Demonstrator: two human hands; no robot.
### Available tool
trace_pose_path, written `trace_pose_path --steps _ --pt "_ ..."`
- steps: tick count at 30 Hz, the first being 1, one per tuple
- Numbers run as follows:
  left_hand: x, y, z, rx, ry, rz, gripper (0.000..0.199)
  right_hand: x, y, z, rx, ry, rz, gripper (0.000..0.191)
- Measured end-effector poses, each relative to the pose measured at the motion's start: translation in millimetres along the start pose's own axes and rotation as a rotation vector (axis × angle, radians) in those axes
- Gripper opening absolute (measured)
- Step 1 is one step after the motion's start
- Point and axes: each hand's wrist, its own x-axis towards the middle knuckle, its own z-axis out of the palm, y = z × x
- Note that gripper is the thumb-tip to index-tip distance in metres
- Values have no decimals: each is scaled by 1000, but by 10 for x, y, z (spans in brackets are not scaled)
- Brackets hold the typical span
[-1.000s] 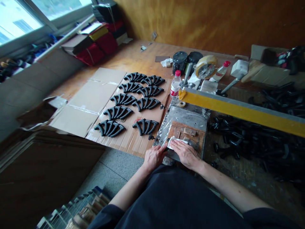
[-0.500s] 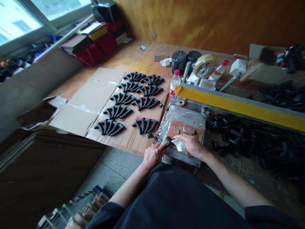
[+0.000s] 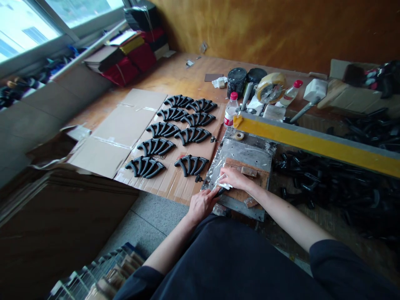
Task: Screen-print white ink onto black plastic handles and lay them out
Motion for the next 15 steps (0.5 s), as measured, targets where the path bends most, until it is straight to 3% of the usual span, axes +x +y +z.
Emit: trace_pose_path --steps 4,7,11,15 --pt "-1 -6 0 -8 -4 -9 43 147 -154 -34 51 183 22 19" --pt "-3 -1 2 -1 -1 -23 43 24 -135 -197 243 245 122 22" --pt "-13 11 15 15 9 -26 43 -429 189 -542 597 286 310 27" --pt "-16 -8 56 31 35 -21 43 -883 691 -1078 683 628 371 27"
